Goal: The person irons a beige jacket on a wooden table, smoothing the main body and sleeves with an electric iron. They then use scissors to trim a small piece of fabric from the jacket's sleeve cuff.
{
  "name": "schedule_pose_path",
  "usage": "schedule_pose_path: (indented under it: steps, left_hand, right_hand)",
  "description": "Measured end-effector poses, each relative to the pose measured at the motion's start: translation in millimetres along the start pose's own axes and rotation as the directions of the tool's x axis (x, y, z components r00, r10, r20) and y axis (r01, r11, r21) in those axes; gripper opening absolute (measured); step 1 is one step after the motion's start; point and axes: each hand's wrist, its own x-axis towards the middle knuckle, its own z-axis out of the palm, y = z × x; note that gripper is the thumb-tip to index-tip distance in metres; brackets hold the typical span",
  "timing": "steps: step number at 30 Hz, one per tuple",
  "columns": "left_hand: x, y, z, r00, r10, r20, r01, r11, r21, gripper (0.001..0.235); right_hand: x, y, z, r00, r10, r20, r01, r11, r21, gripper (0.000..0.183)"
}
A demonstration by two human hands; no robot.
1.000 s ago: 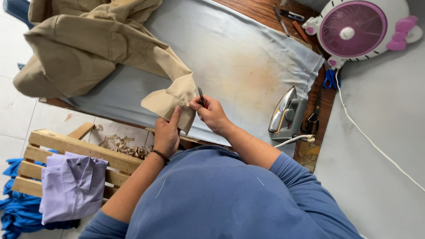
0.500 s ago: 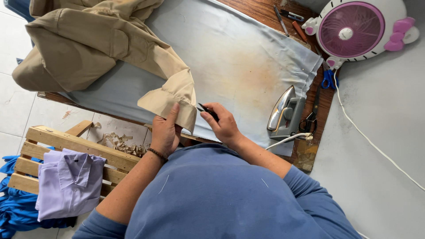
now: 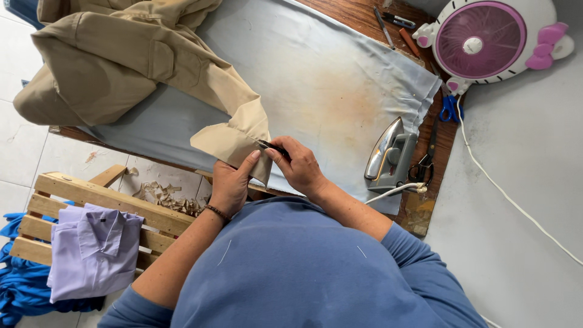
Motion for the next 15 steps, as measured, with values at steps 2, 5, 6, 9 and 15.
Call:
schedule_pose_path:
  steps: [2, 5, 6, 9, 15]
  left_hand:
    - [1.2, -2.7, -2.9, 1.0, 0.011, 0.012, -0.011, 1.0, 0.002, 0.03]
    - [1.3, -4.3, -3.6, 1.0, 0.027, 0.001, -0.027, 1.0, 0.0, 0.029]
    - [-1.0, -0.8, -1.4, 1.0, 0.03, -0.001, -0.03, 1.0, -0.002, 0.029]
    - [-6.3, 6.1, 2.4, 1.0, 0.028, 0.001, -0.028, 0.999, 0.02, 0.029]
    - [-6.4, 9.6, 9.0, 0.999, -0.008, 0.031, 0.007, 1.0, 0.028, 0.022]
  right_hand:
    - [0.7, -0.1, -1.2, 1.0, -0.011, 0.011, 0.011, 1.0, -0.003, 0.018]
    - [2.3, 1.4, -1.5, 1.0, -0.011, 0.025, 0.011, 1.0, 0.013, 0.018]
    - [3.1, 0.7, -1.9, 1.0, -0.014, 0.028, 0.014, 1.0, 0.014, 0.018]
    - [3.6, 1.5, -3.0, 0.999, -0.01, 0.032, 0.01, 1.0, 0.016, 0.015]
    - [5.5, -0.6, -0.8, 0.998, 0.062, 0.024, -0.065, 0.987, 0.15, 0.041]
